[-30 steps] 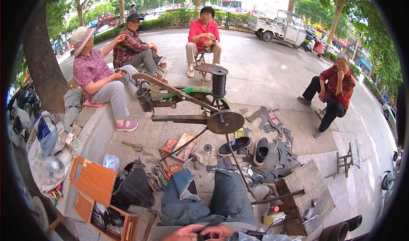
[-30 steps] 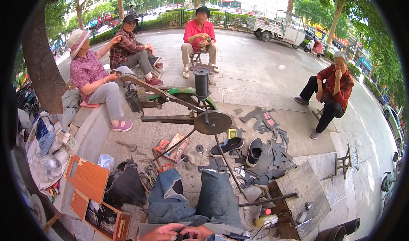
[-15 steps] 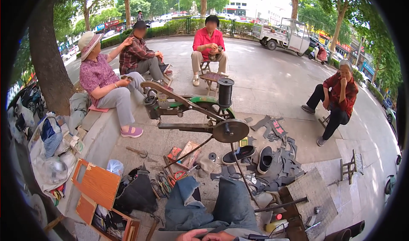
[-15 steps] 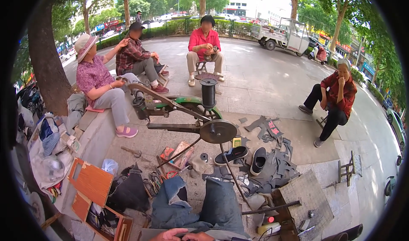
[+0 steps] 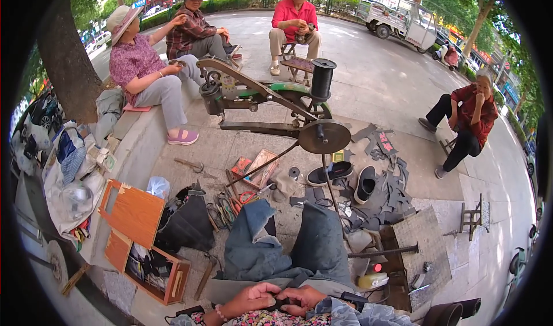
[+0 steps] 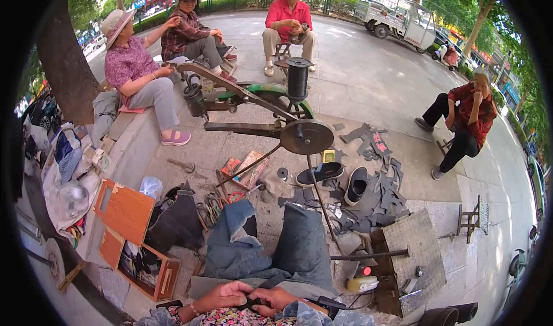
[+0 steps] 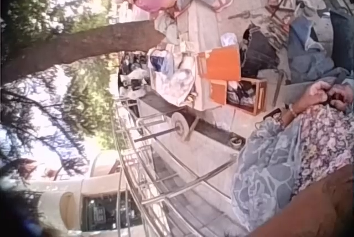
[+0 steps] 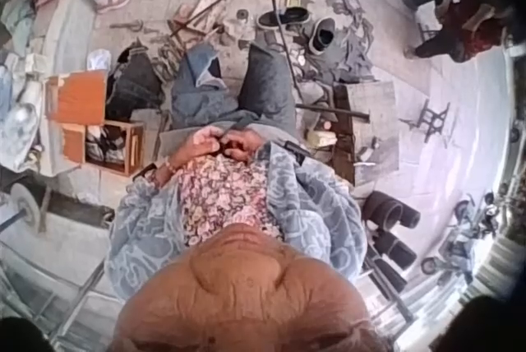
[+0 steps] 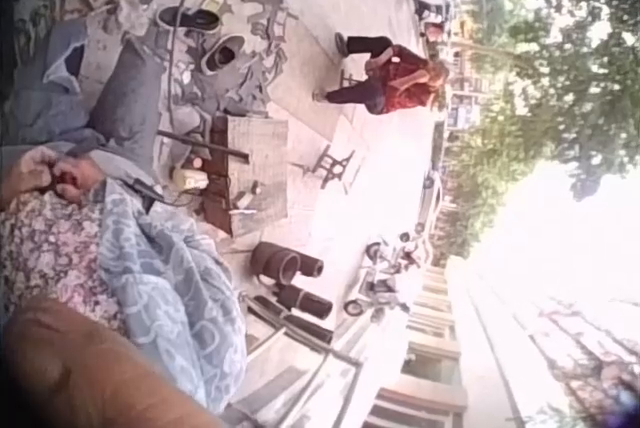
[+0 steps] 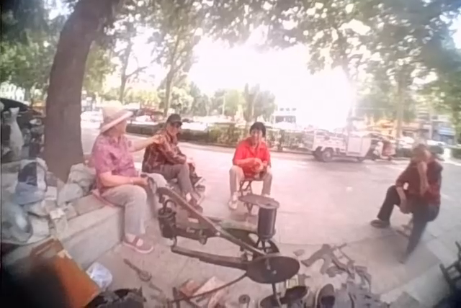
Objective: Manually repairing or preparing footwear components using a manual sewing/cobbling machine and hand tools outdoors.
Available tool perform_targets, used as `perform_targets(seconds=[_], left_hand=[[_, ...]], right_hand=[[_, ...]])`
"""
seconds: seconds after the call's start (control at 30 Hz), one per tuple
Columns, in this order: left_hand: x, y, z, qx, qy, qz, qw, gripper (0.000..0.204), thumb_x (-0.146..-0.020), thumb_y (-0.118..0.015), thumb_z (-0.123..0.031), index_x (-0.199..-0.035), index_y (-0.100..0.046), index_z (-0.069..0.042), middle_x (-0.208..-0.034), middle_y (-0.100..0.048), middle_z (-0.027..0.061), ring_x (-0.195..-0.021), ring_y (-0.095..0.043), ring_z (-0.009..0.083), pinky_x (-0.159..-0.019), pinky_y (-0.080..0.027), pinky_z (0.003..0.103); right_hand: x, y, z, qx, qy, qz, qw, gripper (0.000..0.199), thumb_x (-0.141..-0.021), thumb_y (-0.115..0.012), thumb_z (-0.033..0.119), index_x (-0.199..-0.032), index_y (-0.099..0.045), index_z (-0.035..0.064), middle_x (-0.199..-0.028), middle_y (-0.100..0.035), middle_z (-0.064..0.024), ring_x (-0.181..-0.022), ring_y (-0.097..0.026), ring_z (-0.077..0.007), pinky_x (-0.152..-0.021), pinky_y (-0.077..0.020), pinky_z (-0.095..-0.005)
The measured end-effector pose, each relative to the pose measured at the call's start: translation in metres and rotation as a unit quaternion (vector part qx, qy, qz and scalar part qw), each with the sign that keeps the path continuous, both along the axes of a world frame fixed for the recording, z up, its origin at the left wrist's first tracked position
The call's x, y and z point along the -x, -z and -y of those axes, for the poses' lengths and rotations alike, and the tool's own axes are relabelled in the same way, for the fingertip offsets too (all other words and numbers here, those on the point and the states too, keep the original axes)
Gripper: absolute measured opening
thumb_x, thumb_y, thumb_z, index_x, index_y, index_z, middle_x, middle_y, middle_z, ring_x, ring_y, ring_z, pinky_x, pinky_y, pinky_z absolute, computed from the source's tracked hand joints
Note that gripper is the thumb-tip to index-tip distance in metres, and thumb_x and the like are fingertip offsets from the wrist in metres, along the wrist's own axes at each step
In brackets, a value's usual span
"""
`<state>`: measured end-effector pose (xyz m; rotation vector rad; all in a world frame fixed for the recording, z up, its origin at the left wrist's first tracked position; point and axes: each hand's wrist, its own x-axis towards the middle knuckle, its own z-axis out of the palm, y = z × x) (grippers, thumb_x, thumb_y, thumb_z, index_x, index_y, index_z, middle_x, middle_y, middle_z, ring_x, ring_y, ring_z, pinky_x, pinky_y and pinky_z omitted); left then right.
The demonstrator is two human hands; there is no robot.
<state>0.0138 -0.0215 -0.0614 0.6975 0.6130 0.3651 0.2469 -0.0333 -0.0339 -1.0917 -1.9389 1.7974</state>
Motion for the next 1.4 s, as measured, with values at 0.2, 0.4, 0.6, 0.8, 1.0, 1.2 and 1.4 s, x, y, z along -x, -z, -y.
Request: perform_targets(seconds=[0.2,0.4,0.6,0.8,1.0,1.2,1.4], left_hand=[[-0.008,-0.01,-0.008,0.008,0.008,-0.017,1.0,0.043,-0.092,-0.055,-0.008,-0.131,-0.04,0.002,-0.106,-0.06,0.0056,-0.096,-0.056,0.0066,-0.085,-0.044,0.021],[0.0,-0.012,-0.006,0.019,0.007,-0.09,0.996,0.041,-0.09,-0.054,-0.002,-0.129,-0.042,0.002,-0.107,-0.061,0.0076,-0.099,-0.058,0.01,-0.087,-0.045,0.023],[-0.015,-0.012,-0.01,-0.018,-0.006,-0.075,0.997,0.054,-0.085,-0.064,-0.024,-0.127,-0.041,0.002,-0.115,-0.055,0.012,-0.104,-0.056,0.0196,-0.089,-0.044,0.034],[-0.031,-0.024,-0.024,-0.003,-0.023,-0.078,0.997,0.059,-0.083,-0.066,-0.028,-0.127,-0.04,0.001,-0.111,-0.057,0.0121,-0.097,-0.058,0.02,-0.084,-0.046,0.033],[-0.014,-0.038,-0.007,0.033,-0.036,-0.101,0.994,0.061,-0.082,-0.068,-0.029,-0.127,-0.04,0.001,-0.107,-0.059,0.0119,-0.092,-0.059,0.0193,-0.081,-0.047,0.032],[-0.006,-0.007,-0.005,-0.001,-0.045,-0.086,0.995,0.05,-0.086,-0.063,-0.023,-0.125,-0.043,0.0,-0.102,-0.061,0.0094,-0.088,-0.06,0.0154,-0.076,-0.048,0.028],[-0.015,-0.016,-0.002,-0.019,-0.076,-0.076,0.994,0.038,-0.085,-0.063,-0.022,-0.116,-0.051,-0.003,-0.101,-0.06,0.0045,-0.086,-0.058,0.0124,-0.076,-0.047,0.027]], right_hand=[[0.001,0.016,0.009,-0.1,0.124,-0.145,0.976,0.029,-0.083,-0.067,0.016,-0.109,-0.061,0.0045,-0.093,-0.064,-0.0107,-0.084,-0.063,-0.0198,-0.072,-0.0474,-0.0279],[0.004,0.015,-0.001,-0.101,0.07,-0.11,0.986,0.03,-0.08,-0.066,0.012,-0.108,-0.058,0.0038,-0.092,-0.062,-0.0116,-0.08,-0.062,-0.0229,-0.069,-0.0476,-0.0316],[0.008,0.028,0.009,-0.291,0.167,-0.132,0.933,0.025,-0.083,-0.063,0.023,-0.101,-0.061,0.0063,-0.088,-0.064,-0.0148,-0.073,-0.062,-0.0264,-0.064,-0.0487,-0.0381],[0.002,0.048,0.002,-0.178,0.079,-0.103,0.975,0.045,-0.083,-0.066,0.031,-0.116,-0.056,0.0017,-0.094,-0.064,-0.0197,-0.08,-0.062,-0.0313,-0.066,-0.0491,-0.039],[0.019,0.038,0.024,-0.297,0.33,-0.021,0.896,0.072,-0.072,-0.077,0.042,-0.126,-0.049,0.0029,-0.103,-0.059,-0.0186,-0.088,-0.059,-0.0369,-0.077,-0.0471,-0.044],[0.011,0.02,0.021,-0.194,0.316,-0.005,0.929,0.065,-0.074,-0.077,0.033,-0.126,-0.049,0.0044,-0.095,-0.058,-0.0174,-0.08,-0.06,-0.032,-0.067,-0.0483,-0.0397],[0.004,0.026,0.015,-0.344,0.251,-0.066,0.902,0.036,-0.073,-0.077,0.02,-0.107,-0.065,0.0105,-0.083,-0.06,-0.0088,-0.069,-0.061,-0.0224,-0.053,-0.0477,-0.0308]])
